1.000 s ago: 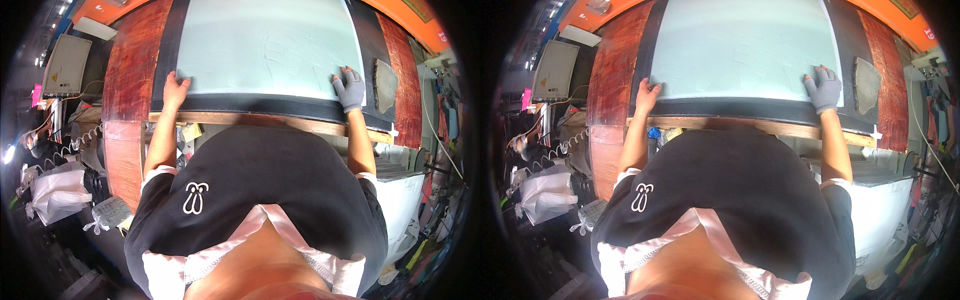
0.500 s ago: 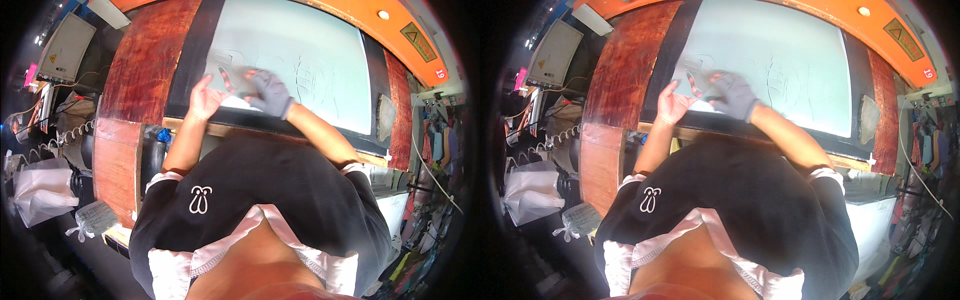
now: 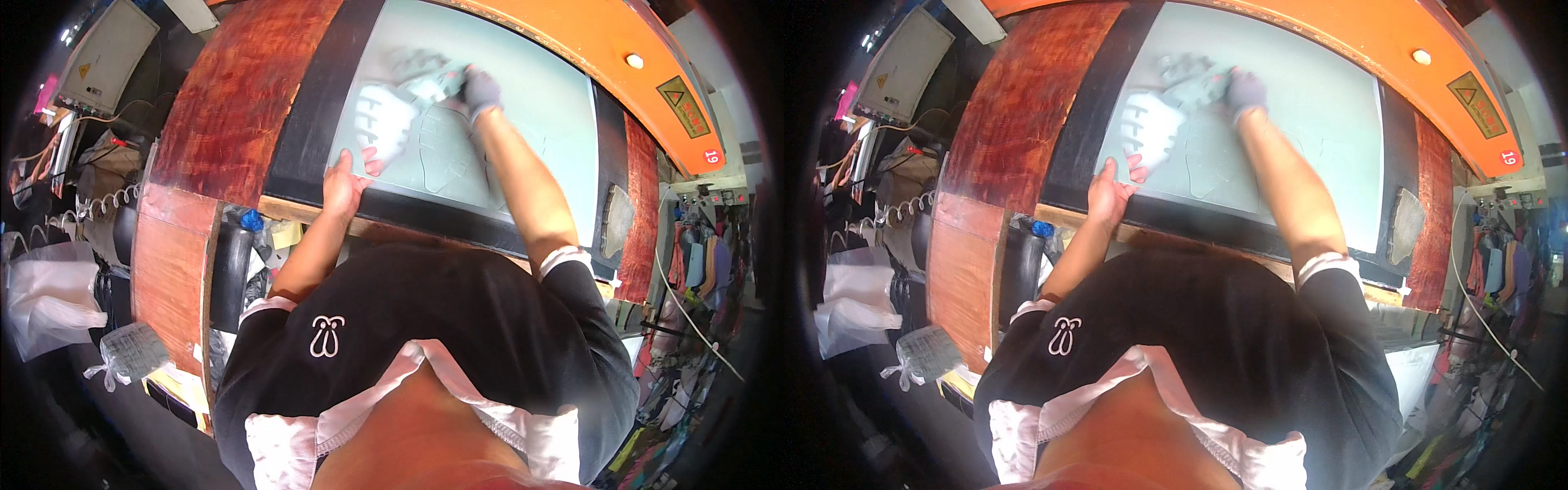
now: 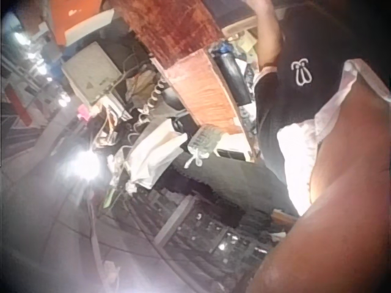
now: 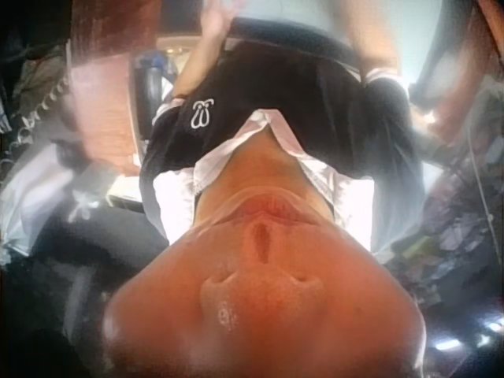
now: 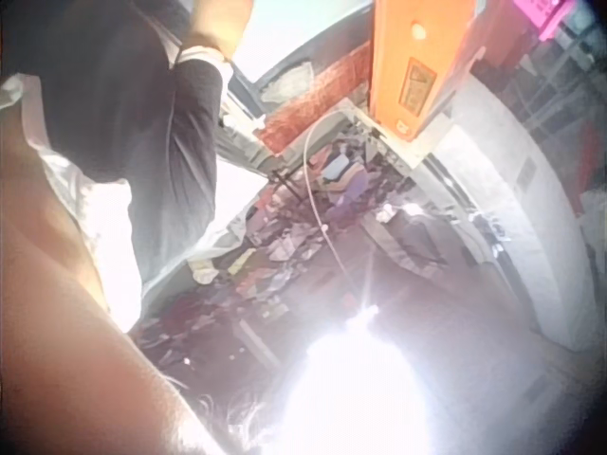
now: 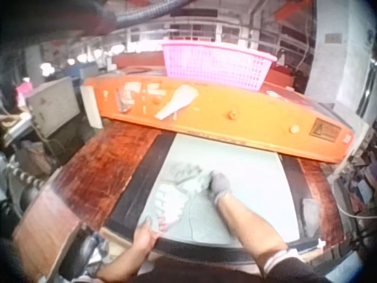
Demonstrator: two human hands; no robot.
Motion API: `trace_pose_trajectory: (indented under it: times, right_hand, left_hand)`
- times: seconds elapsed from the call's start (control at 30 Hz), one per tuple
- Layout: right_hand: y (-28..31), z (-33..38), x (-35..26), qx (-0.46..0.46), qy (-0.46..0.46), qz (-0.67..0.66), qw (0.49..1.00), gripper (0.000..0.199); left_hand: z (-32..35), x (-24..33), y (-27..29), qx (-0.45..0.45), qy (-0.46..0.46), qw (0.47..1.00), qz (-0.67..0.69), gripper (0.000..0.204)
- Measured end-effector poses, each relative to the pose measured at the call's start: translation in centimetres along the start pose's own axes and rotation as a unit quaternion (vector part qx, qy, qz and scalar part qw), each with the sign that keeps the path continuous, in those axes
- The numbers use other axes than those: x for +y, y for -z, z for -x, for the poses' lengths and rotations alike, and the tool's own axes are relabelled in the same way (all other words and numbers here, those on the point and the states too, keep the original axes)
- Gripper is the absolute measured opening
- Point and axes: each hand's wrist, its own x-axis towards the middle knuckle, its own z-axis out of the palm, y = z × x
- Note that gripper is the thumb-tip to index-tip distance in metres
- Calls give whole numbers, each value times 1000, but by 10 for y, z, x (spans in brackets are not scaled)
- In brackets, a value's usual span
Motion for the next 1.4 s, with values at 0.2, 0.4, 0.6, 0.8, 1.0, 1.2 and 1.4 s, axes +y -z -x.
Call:
trace_pose_trajectory:
  times: [0.2, 0.4, 0.6, 0.8, 1.0, 1.2, 1.4]
  right_hand:
    - [92, -43, 62, 245, -204, -518, 794, 34]
    - [76, 53, 31, 199, 92, -230, 948, 33]
    - [5, 153, -28, 94, 163, -310, 932, 21]
    - [11, 159, -20, 97, 173, -386, 901, 29]
    - [1, 104, 12, -41, -140, -586, 797, 29]
    - [-1, 26, 63, 105, -188, -487, 847, 32]
    - [33, -7, 77, 133, -285, -642, 699, 33]
  left_hand:
    - [2, 7, -5, 11, 20, 997, 73, 45]
    - [22, -12, -31, -111, 154, 973, 131, 68]
    - [9, -51, -53, -180, 216, 952, 121, 30]
    - [8, -50, -64, -241, 174, 946, 131, 43]
    - [13, -43, -74, -134, 148, 978, -67, 52]
    - [20, -48, -70, -103, 133, 984, -65, 48]
    - [27, -49, -63, -103, 143, 983, -51, 46]
